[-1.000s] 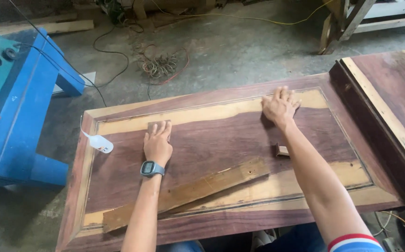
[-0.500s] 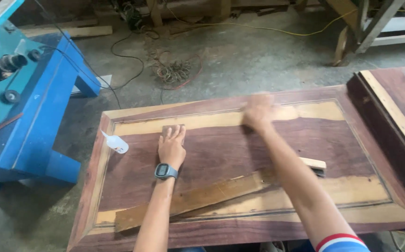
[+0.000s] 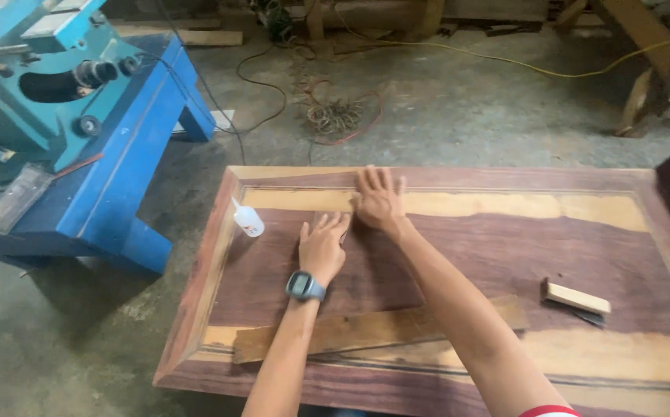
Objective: Applying glue to a wooden strip and sanding a wooden panel surface.
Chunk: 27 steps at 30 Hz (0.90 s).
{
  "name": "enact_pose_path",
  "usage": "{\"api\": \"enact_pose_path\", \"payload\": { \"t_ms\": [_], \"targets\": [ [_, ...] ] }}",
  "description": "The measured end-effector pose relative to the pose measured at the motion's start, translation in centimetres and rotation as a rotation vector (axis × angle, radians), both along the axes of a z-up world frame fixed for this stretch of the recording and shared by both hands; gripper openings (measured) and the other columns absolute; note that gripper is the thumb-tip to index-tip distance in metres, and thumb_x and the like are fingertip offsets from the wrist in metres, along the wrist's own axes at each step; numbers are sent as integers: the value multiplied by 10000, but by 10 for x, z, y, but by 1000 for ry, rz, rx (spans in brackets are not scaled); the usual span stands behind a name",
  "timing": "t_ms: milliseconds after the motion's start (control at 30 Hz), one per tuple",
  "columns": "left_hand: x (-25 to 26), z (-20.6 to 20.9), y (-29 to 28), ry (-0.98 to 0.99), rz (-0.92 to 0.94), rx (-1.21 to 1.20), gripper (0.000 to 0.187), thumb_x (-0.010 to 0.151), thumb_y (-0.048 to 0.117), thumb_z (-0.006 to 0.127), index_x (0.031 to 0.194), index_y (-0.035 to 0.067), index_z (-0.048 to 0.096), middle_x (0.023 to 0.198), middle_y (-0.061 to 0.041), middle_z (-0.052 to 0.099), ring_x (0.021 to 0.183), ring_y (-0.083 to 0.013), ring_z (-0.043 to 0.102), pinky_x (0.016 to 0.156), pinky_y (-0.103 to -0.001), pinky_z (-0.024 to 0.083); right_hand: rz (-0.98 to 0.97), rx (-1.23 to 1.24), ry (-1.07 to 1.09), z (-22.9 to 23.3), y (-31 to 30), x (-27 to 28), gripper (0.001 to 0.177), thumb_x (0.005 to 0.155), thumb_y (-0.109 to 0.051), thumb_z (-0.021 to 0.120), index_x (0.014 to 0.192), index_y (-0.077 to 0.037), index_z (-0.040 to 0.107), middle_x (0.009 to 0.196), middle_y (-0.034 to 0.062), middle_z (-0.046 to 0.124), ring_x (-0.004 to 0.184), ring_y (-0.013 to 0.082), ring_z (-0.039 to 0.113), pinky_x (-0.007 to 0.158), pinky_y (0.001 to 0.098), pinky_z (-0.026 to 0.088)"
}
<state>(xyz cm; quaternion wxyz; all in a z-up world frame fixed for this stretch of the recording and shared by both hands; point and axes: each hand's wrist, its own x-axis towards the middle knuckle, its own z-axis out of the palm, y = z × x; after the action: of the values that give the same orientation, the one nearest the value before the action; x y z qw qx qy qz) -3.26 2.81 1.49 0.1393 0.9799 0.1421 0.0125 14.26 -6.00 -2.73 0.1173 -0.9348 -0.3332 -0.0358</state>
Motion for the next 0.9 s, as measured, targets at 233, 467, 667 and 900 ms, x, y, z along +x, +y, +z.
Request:
{"api": "enact_pose_path", "payload": {
  "t_ms": [233, 467, 667, 900],
  "targets": [
    [-103, 47, 0, -373, 37, -184, 617, 884, -12, 559, 1450, 228, 617, 1448, -56, 633, 1305, -304, 596, 1110, -536, 399, 201, -16, 66, 25, 56, -27, 601, 1034, -496, 339, 1614, -340, 305, 1693, 28, 285, 1577, 347, 163, 1195, 750, 84],
    [-195, 60, -4, -646, 495, -769, 373, 931, 153, 584, 1256, 107, 760, 1244, -47, 801, 1189, -181, 732, 1003, -312, 544, 448, -113, 132, 60, 124, -58, 627, 1037, -535, 244, 1614, -292, 212, 1705, 2, 163, 1569, 335, 82, 1183, 743, -7],
    [-200, 69, 24, -635, 690, -805, 262, 941, 215, 623, 1032, 19, 772, 979, -59, 790, 971, -189, 720, 883, -338, 553, 407, -18, 138, 51, 144, -69, 446, 1000, -394, 450, 1418, -244, 496, 1615, 9, 378, 1533, 348, 206, 1157, 800, 7],
    [-131, 69, 33, -902, 831, -1384, 420, 907, 123, 752, 1302, 17, 660, 1220, -111, 675, 1156, -191, 593, 1040, -395, 481, 361, 394, 808, 131, 59, -103, 471, 922, -552, 594, 1245, -246, 748, 1256, 71, 749, 1279, 344, 629, 1196, 564, 343]
  ]
}}
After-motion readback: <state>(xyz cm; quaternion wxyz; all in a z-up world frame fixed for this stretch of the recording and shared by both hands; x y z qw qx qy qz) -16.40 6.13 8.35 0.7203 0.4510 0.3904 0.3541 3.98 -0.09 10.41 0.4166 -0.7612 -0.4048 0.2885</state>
